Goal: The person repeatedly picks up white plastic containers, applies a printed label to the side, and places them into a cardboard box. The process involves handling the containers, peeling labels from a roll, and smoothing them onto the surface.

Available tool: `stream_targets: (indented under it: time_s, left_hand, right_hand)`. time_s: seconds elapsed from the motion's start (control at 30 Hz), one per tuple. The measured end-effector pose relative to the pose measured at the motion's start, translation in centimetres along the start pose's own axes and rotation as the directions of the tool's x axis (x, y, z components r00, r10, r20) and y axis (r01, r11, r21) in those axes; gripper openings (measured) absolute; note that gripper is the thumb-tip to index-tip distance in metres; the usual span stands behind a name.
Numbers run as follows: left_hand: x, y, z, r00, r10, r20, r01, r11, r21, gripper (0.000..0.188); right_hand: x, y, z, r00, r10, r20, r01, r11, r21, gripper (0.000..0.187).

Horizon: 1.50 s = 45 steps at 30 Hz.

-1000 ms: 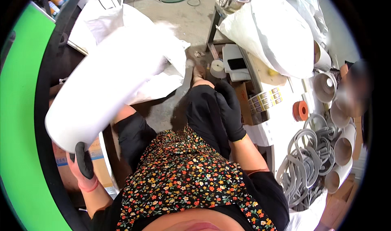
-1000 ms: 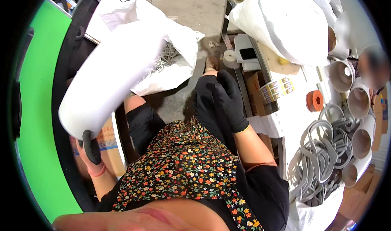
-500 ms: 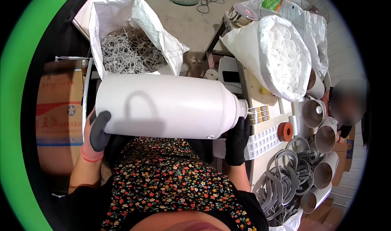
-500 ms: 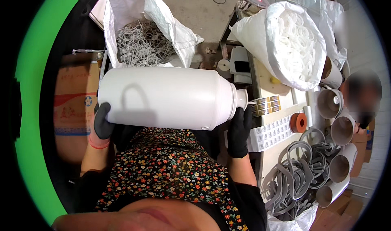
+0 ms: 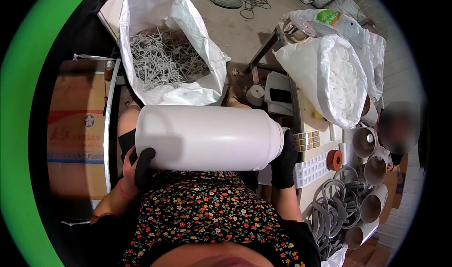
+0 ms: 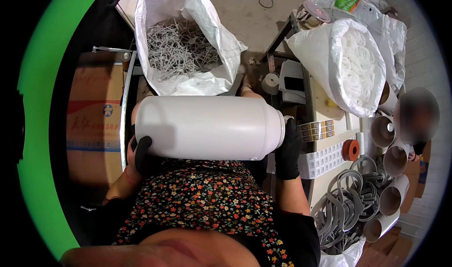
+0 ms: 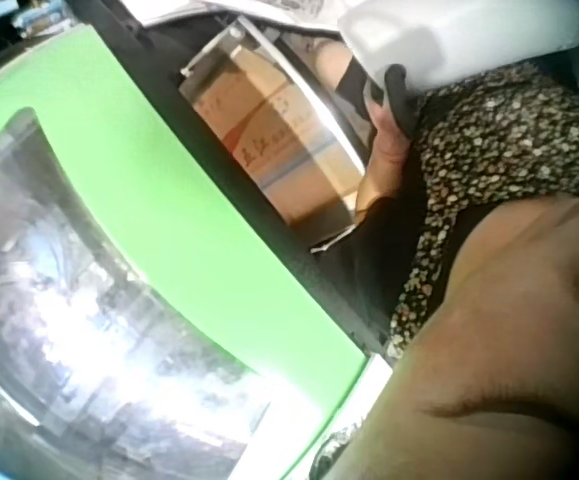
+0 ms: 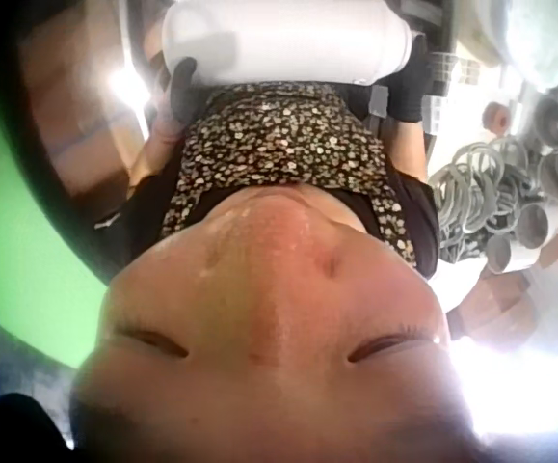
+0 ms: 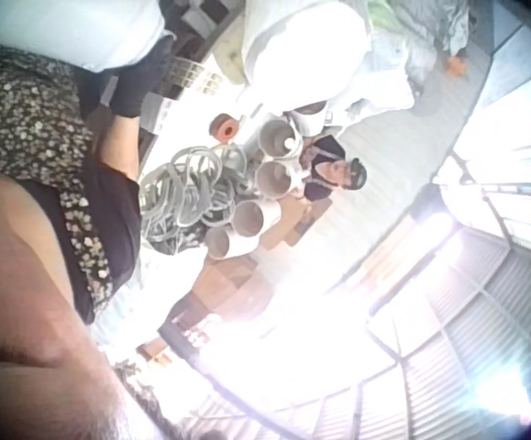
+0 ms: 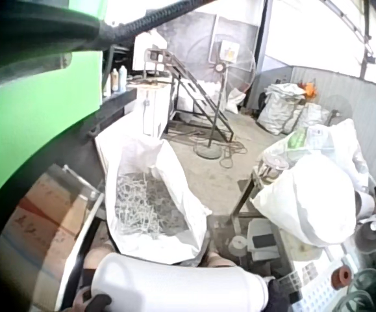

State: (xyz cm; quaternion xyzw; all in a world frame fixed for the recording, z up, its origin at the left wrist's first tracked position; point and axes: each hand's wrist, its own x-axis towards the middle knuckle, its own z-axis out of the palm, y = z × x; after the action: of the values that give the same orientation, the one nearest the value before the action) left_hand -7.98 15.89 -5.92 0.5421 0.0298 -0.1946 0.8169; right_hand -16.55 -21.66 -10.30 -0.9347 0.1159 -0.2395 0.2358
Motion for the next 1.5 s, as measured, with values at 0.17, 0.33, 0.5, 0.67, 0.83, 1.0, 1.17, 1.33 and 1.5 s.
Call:
stream_targets:
  time_s: [0.17, 0.33, 0.5, 0.67, 0.83, 1.0, 1.17, 1.33, 1.5]
  left_hand:
    - [0.7, 1.8, -0.7, 0.965, 0.263, -0.018, -0.258, 0.956, 0.137, 0.028]
    - [-1.3, 3.4, -1.2, 0.814, 0.532, 0.233, -0.516, 0.477, 0.711, 0.027]
    - [-3.8, 3.5, -1.8, 0.921, 0.347, 0.176, -0.368, 0.631, 0.683, 0.021]
    - [-3.8, 1.2, -3.1, 0.874, 0.468, 0.132, -0.406, 0.553, 0.728, 0.017]
    - [-7.3, -1.5, -5.9, 0.943, 0.282, -0.177, -0.139, 0.817, 0.559, 0.020]
    - [-8.0, -1.4, -6.7, 0.950, 0.245, -0.195, -0.089, 0.808, 0.582, 0.022]
    - [-7.2, 0.7, -3.5, 0.959, 0.109, -0.262, -0.034, 0.961, 0.275, 0.026]
    - [-2.3, 1.5, -1.4, 0.962, 0.048, -0.270, -0.043, 0.999, 0.023, 0.030]
    - [-3.7, -0.1, -4.1, 0.977, 0.110, -0.185, -0.058, 0.961, 0.269, 0.037]
  right_hand:
    - [2.7, -2.4, 1.7, 0.997, 0.037, 0.071, -0.054, 0.962, 0.269, 0.031]
    - [0.0, 0.1, 3.8, 0.982, -0.082, 0.168, 0.061, 0.990, 0.127, 0.023]
    - [-2.3, -2.4, 1.4, 0.954, 0.145, 0.263, -0.216, 0.939, 0.268, 0.031]
    - [-4.2, -2.4, 0.4, 0.979, 0.139, 0.150, -0.182, 0.928, 0.324, 0.040]
    - [-4.4, -5.4, -0.8, 0.839, 0.371, 0.397, -0.540, 0.653, 0.531, 0.023]
    - [-5.4, -3.5, -0.1, 0.945, 0.086, 0.315, -0.142, 0.976, 0.162, 0.029]
    - [-5.1, -1.5, 0.7, 0.926, 0.074, 0.370, -0.159, 0.966, 0.203, 0.025]
    - [-4.2, -0.4, 0.5, 0.968, 0.074, 0.239, -0.177, 0.877, 0.447, 0.039]
    - [-4.3, -0.4, -0.6, 0.984, 0.045, 0.174, -0.109, 0.919, 0.379, 0.033]
